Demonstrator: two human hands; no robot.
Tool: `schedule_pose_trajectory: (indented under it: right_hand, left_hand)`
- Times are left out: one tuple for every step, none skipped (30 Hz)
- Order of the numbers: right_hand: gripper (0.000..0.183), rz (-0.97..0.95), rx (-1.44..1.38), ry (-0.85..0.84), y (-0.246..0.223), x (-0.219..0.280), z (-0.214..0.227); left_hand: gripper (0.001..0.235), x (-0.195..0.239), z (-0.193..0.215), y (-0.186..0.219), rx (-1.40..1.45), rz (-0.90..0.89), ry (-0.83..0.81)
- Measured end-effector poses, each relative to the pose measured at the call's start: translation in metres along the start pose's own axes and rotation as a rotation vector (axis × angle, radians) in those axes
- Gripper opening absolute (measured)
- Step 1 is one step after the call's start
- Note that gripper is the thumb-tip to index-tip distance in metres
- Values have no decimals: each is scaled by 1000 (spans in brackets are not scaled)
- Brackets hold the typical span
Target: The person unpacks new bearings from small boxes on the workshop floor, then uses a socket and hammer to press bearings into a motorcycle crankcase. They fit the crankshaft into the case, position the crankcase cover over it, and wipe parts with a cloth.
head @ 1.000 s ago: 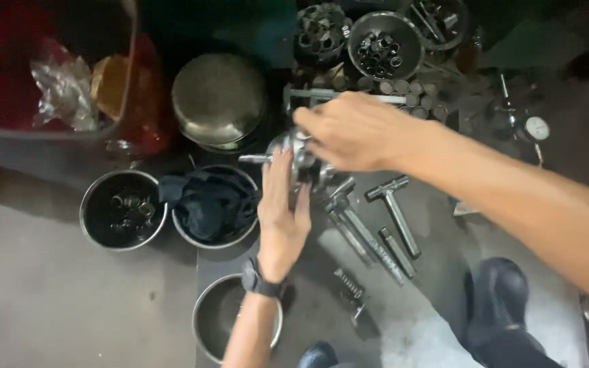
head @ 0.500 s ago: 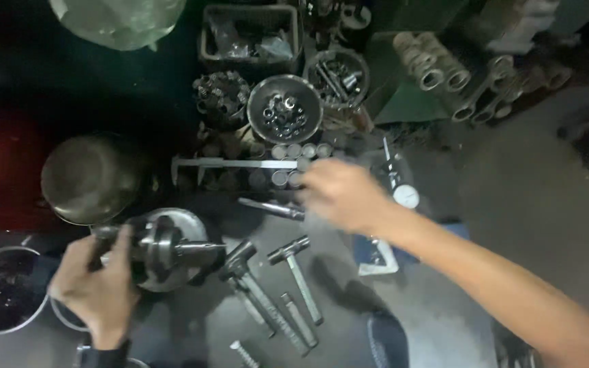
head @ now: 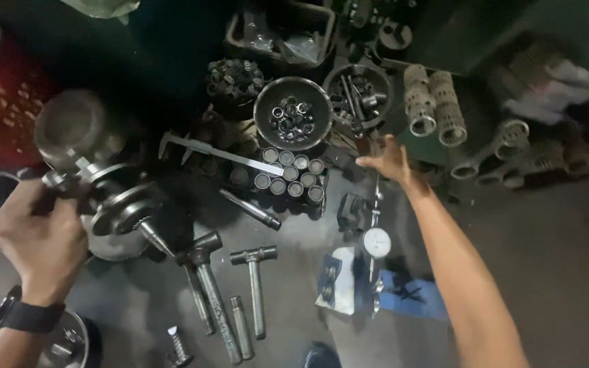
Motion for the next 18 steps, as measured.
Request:
schedule_pose_trajectory:
  right_hand:
    - [88,15,6,-10,-6,-6,-3]
    - [99,65,109,34,-15,-11,-1]
    - [110,114,204,81,-27,-15,-2]
    - [110,129,203,74,-36,-15,0]
    - [104,138,233,130,-42,-11,7]
    - [98,146,262,186,-49,-6,14]
    - [98,143,260,183,-44,-3,15]
    - [82,228,142,185,-46,3,16]
    - [67,322,28,184,-51,6,18]
    - [67,329,29,178,-57,17,24]
    - [58,378,173,188,-68,28,30]
    - [48,425,318,198,-77,39,35]
    - [48,419,313,201,-94,60,48]
    - [45,357,372,186,-107,79,59]
    - [42,297,437,167,-119,97,71]
    - [42,293,437,166,-135,123,82]
    - [49,300,572,203,-153,152,93]
    - [60,307,707,238,-172,181,103]
  left_hand:
    - [13,-2,-4,17,-6,14,11]
    - [9,-4,-10,34,79,41,6]
    - [8,-8,-14,49,164,63,0]
    - [8,-4,-22,53,154,71,10]
    - [9,-7,-34,64,225,9,-4]
    - [11,-9,-45,74,297,-53,-20]
    - [11,-9,-58,87,295,-52,-25]
    - [8,-8,-72,93,387,20,-42]
    - [5,-6,-85,98,479,99,-50]
    - [5,1,-100,98,476,106,-44]
    - [11,3,-119,106,575,43,-81]
    - [17,5,-137,114,674,-21,-119]
    - [17,6,-154,118,672,-26,-126]
    - [16,7,-173,122,712,-28,-162]
    - [16,11,-192,126,755,-23,-195]
    - [16,6,-196,137,756,-23,-199]
    - [14,4,-199,150,682,-47,-215]
    - [13,2,-203,163,609,-73,-230]
Point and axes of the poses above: each hand's wrist, its own x-axis away from the middle knuckle, its own z-axis out of the back of the hand, y = z × x, the point moved 9 cm from there along -x, towards the middle knuckle, and after that the axes turned 2 degrees about -y, right-handed, at the moved point
